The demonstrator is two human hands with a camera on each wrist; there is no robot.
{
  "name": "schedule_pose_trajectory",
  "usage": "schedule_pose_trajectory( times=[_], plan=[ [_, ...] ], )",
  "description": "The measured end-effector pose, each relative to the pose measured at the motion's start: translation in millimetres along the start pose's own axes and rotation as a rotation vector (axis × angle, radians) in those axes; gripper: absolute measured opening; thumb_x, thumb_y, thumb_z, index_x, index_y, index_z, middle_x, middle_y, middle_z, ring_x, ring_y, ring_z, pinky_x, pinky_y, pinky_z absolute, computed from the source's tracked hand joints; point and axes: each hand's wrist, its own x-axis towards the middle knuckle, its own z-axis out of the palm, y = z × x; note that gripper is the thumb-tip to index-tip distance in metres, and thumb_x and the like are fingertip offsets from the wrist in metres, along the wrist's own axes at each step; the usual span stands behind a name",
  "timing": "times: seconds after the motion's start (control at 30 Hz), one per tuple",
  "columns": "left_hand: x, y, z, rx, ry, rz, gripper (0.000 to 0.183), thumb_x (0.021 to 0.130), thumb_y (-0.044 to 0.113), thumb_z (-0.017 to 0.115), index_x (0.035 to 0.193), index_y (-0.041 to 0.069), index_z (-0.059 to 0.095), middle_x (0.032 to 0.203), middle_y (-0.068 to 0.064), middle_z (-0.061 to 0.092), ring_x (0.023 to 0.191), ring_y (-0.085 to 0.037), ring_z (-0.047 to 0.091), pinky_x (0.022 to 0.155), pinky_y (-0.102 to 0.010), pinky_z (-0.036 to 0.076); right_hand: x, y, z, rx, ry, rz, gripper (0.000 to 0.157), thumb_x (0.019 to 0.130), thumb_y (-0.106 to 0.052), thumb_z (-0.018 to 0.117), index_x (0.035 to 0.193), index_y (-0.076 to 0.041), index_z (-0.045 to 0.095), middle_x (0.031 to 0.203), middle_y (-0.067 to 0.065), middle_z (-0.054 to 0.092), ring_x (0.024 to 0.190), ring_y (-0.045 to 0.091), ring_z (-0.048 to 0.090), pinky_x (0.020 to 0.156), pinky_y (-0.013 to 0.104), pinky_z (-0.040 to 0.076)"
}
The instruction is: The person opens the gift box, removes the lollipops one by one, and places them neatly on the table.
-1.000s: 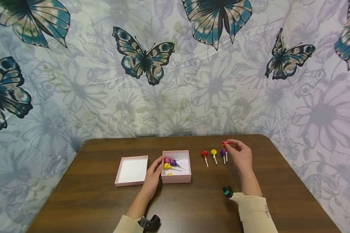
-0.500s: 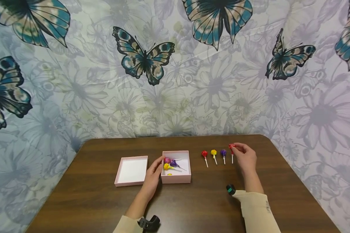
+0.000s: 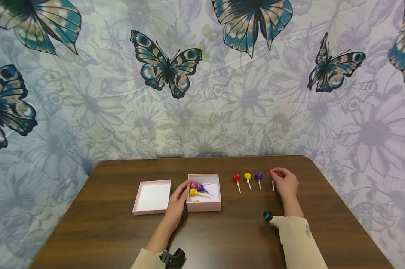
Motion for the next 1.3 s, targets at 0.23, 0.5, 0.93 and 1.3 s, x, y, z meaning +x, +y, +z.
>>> schedule_pose_trajectory(
  times=[0.23,0.5,0.93,1.3],
  plan=[
    [0.0,2.1,0.6,-0.009,0.003,-0.014,0.039,0.106,0.016,0.046,0.144,0.018,0.054,0.155,-0.007,0.047,0.148,-0.030,0.036,0.124,-0.052,0.026,4,6,2.5,-0.023,-0.030,-0.010,0.039,0.095,-0.037,0.066,0.121,-0.007,0.070,0.112,0.016,0.073,0.108,0.028,0.059,0.076,0.026,0.044],
    [-0.4,2.0,-0.4,-0.006,0.000,-0.003,0.039,0.106,0.017,0.046,0.145,0.017,0.053,0.155,-0.008,0.047,0.148,-0.030,0.037,0.123,-0.052,0.026,5,9,3.7,-0.103,-0.058,-0.021,0.040,0.097,-0.038,0.062,0.119,-0.006,0.071,0.118,0.023,0.070,0.113,0.041,0.057,0.085,0.044,0.043],
    [-1.6,3.3,0.4,0.005,0.002,0.007,0.039,0.106,0.014,0.045,0.144,0.016,0.053,0.154,-0.009,0.047,0.147,-0.031,0.037,0.123,-0.052,0.027,8,18,12.8,-0.162,-0.033,-0.046,0.037,0.097,-0.038,0.062,0.117,-0.008,0.072,0.107,0.017,0.074,0.107,0.041,0.061,0.084,0.049,0.044],
    [-1.4,3.2,0.4,-0.005,-0.007,0.021,0.040,0.106,0.016,0.045,0.146,0.014,0.051,0.155,-0.011,0.046,0.148,-0.033,0.036,0.123,-0.053,0.026,7,15,13.4,-0.186,-0.053,-0.035,0.038,0.098,-0.037,0.060,0.120,-0.008,0.071,0.123,0.021,0.069,0.114,0.047,0.058,0.090,0.054,0.042]
  ],
)
